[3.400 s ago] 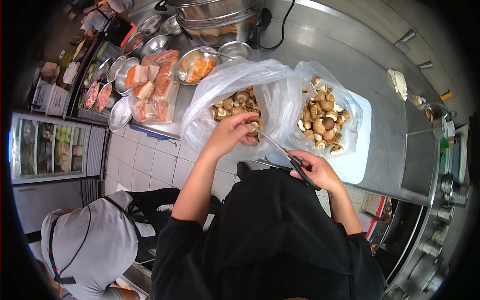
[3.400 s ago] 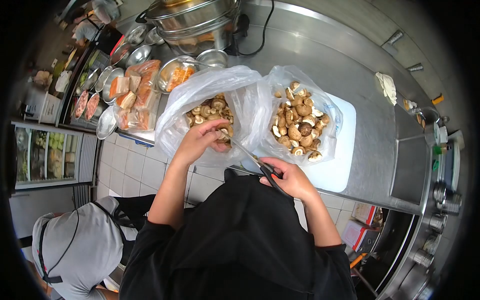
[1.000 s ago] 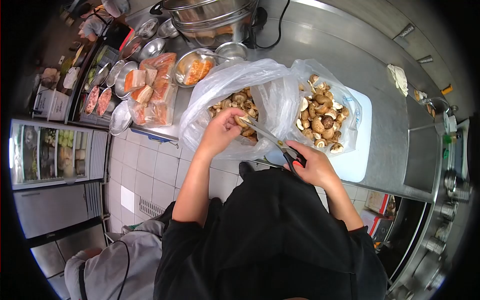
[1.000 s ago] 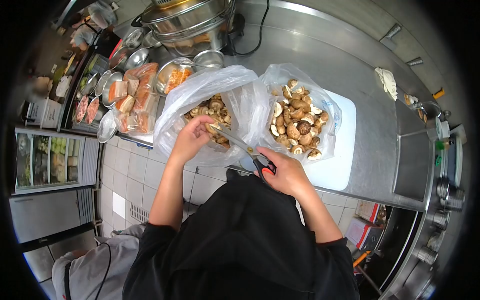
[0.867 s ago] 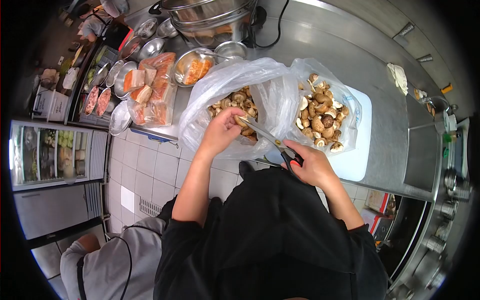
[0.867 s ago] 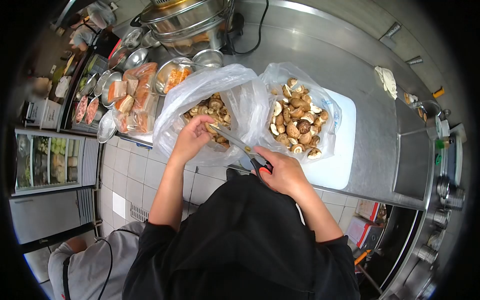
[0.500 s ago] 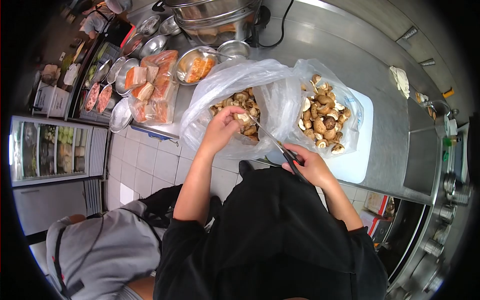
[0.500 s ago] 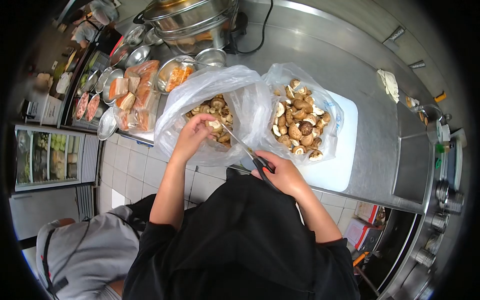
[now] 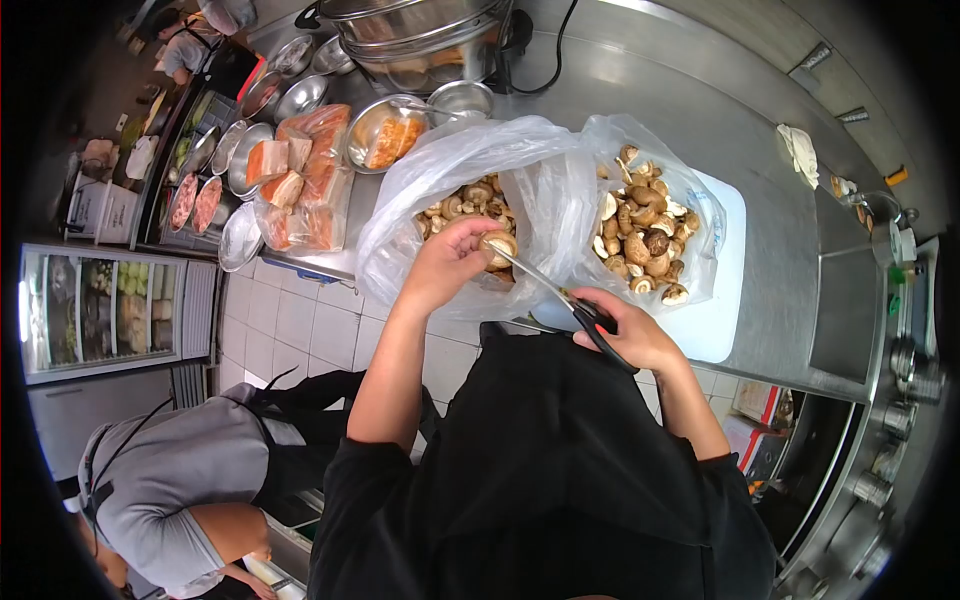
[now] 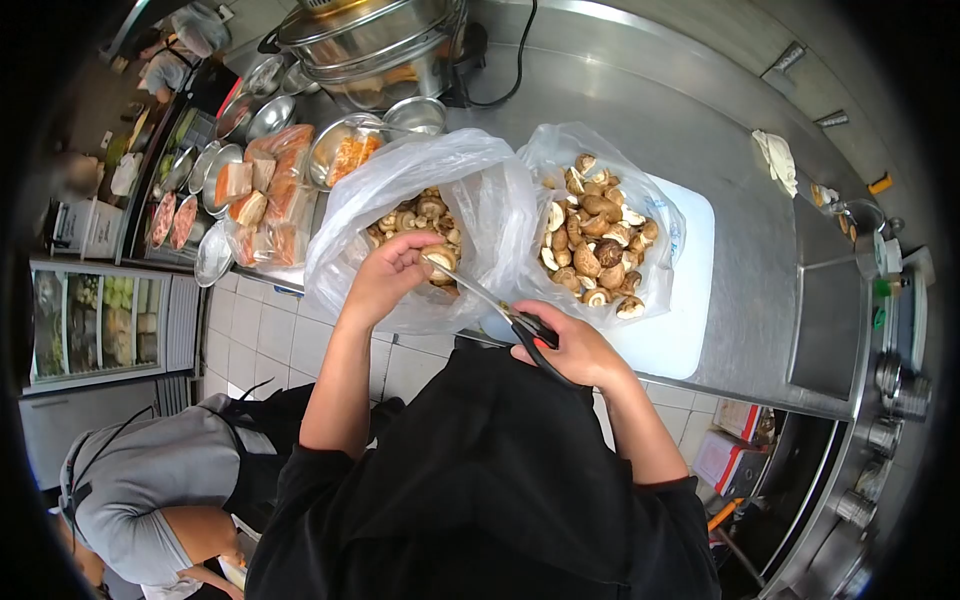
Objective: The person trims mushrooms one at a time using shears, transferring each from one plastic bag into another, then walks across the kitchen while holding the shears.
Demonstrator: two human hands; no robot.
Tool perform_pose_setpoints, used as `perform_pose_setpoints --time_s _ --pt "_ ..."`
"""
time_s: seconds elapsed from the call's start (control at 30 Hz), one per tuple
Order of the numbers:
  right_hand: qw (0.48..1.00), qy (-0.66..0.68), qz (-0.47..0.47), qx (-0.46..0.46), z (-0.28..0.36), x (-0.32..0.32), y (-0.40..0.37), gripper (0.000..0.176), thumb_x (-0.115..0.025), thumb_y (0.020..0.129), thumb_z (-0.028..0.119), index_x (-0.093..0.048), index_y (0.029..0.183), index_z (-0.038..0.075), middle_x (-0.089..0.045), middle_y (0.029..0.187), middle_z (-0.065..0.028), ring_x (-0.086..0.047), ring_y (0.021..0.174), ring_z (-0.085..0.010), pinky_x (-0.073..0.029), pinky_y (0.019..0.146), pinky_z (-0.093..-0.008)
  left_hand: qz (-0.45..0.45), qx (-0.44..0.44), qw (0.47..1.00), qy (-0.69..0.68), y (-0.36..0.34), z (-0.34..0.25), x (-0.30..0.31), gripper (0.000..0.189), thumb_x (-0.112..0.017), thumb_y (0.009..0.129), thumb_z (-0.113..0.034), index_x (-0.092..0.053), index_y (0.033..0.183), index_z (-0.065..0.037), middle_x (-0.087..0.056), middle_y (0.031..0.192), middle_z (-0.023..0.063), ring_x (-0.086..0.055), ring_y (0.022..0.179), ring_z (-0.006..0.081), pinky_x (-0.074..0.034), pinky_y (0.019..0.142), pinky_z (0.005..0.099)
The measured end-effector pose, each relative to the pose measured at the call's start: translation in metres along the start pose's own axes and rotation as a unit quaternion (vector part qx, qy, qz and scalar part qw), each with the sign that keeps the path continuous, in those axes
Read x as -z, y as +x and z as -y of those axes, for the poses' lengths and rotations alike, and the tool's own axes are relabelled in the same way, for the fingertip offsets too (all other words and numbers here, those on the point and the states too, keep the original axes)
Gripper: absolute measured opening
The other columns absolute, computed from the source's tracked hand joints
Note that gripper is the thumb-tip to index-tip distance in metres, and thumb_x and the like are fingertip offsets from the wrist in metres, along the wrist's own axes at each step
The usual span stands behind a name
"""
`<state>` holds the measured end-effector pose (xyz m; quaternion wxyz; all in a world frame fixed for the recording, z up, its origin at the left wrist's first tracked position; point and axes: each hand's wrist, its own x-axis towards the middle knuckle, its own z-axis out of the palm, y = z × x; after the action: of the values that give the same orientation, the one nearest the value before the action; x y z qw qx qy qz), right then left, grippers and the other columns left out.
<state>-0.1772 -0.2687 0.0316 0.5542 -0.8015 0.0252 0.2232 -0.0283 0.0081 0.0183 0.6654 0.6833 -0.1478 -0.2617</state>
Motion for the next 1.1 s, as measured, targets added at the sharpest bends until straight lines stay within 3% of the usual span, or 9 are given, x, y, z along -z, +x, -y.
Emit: perform_pose_setpoints --time_s 0.1,0.37,0.47,0.53,0.57,0.7,0.8,0.97,1.1 --pt "1.000 0.002 -0.008 0.009 -0.003 -0.002 0.001 0.064 -0.079 0.084 0.040 -0.056 0.138 0.015 -0.069 0.110 -0.0062 -0.063 0.097 -0.0171 -0.049 0.088 -0.0319 0.005 -0.019 0.999 0.049 0.001 0.000 0.001 0.035 -0.060 0.091 0.006 -0.064 0.125 -0.002 -0.064 0.120 0.0019 -0.061 0.101 0.0073 -0.049 0.089 0.0235" --pt "0.999 0.002 -0.038 -0.028 0.017 0.006 -0.027 0.055 -0.082 0.085 0.024 -0.062 0.135 0.012 -0.070 0.087 -0.0004 -0.061 0.078 -0.0095 -0.050 0.075 -0.0267 0.020 -0.018 0.999 0.022 0.005 -0.018 -0.021 0.026 -0.061 0.094 0.003 -0.066 0.119 -0.002 -0.064 0.123 0.0034 -0.061 0.106 0.0094 -0.048 0.091 0.0242" --pt "0.997 0.007 -0.051 -0.054 0.013 0.028 -0.051 0.055 -0.082 0.085 0.021 -0.061 0.136 0.011 -0.066 0.082 0.0032 -0.057 0.074 -0.0062 -0.048 0.071 -0.0238 0.006 -0.026 1.000 0.013 0.013 -0.028 -0.041 0.021 -0.061 0.094 0.002 -0.066 0.114 -0.002 -0.065 0.120 0.0025 -0.061 0.102 0.0078 -0.048 0.085 0.0228" --pt "0.993 0.059 -0.091 -0.046 -0.016 0.041 -0.069 0.055 -0.081 0.086 0.018 -0.060 0.137 0.011 -0.064 0.080 0.0043 -0.055 0.072 -0.0053 -0.046 0.069 -0.0224 0.003 -0.077 0.997 0.021 0.021 -0.045 -0.064 0.018 -0.062 0.092 -0.002 -0.065 0.110 -0.002 -0.060 0.103 0.0016 -0.053 0.073 0.0080 -0.046 0.067 0.0250" --pt "0.986 0.109 -0.121 -0.034 -0.026 0.045 -0.075 0.055 -0.081 0.087 0.015 -0.059 0.137 0.010 -0.061 0.077 0.0054 -0.053 0.071 -0.0044 -0.045 0.067 -0.0210 0.010 -0.078 0.997 0.022 0.028 -0.050 -0.075 0.018 -0.062 0.092 -0.002 -0.065 0.110 -0.002 -0.060 0.103 0.0016 -0.053 0.073 0.0080 -0.046 0.067 0.0250" --pt "0.950 0.191 -0.231 -0.090 -0.033 0.060 -0.097 0.058 -0.080 0.086 0.014 -0.057 0.140 0.011 -0.054 0.065 0.0057 -0.047 0.051 -0.0030 -0.038 0.046 -0.0207 0.033 -0.178 0.957 0.228 0.066 -0.074 -0.124 0.027 -0.064 0.088 -0.011 -0.064 0.115 -0.005 -0.062 0.101 0.0106 -0.059 0.076 0.0207 -0.049 0.073 0.0329" --pt "0.936 0.201 -0.278 -0.081 -0.043 0.061 -0.104 0.059 -0.080 0.086 0.015 -0.057 0.140 0.011 -0.057 0.064 0.0032 -0.048 0.046 -0.0048 -0.037 0.041 -0.0225 0.030 -0.184 0.931 0.314 0.095 -0.075 -0.149 0.029 -0.062 0.092 -0.016 -0.064 0.119 -0.005 -0.063 0.113 0.0159 -0.062 0.101 0.0356 -0.050 0.088 0.0407" --pt "0.925 0.230 -0.290 -0.086 -0.055 0.059 -0.109 0.059 -0.080 0.086 0.015 -0.056 0.140 0.011 -0.057 0.064 0.0022 -0.049 0.046 -0.0051 -0.037 0.041 -0.0226 0.009 -0.134 0.941 0.311 0.092 -0.098 -0.146 0.036 -0.062 0.096 -0.023 -0.062 0.128 -0.006 -0.060 0.130 0.0187 -0.067 0.100 0.0302 -0.051 0.090 0.0379" --pt "0.926 0.224 -0.289 -0.088 -0.054 0.058 -0.102 0.058 -0.079 0.087 0.014 -0.056 0.140 0.010 -0.056 0.063 0.0024 -0.048 0.045 -0.0055 -0.037 0.041 -0.0226 0.054 -0.143 0.949 0.276 0.063 -0.126 -0.100 0.030 -0.065 0.097 -0.022 -0.067 0.120 -0.002 -0.068 0.106 0.0083 -0.067 0.085 0.0155 -0.052 0.078 0.0284"
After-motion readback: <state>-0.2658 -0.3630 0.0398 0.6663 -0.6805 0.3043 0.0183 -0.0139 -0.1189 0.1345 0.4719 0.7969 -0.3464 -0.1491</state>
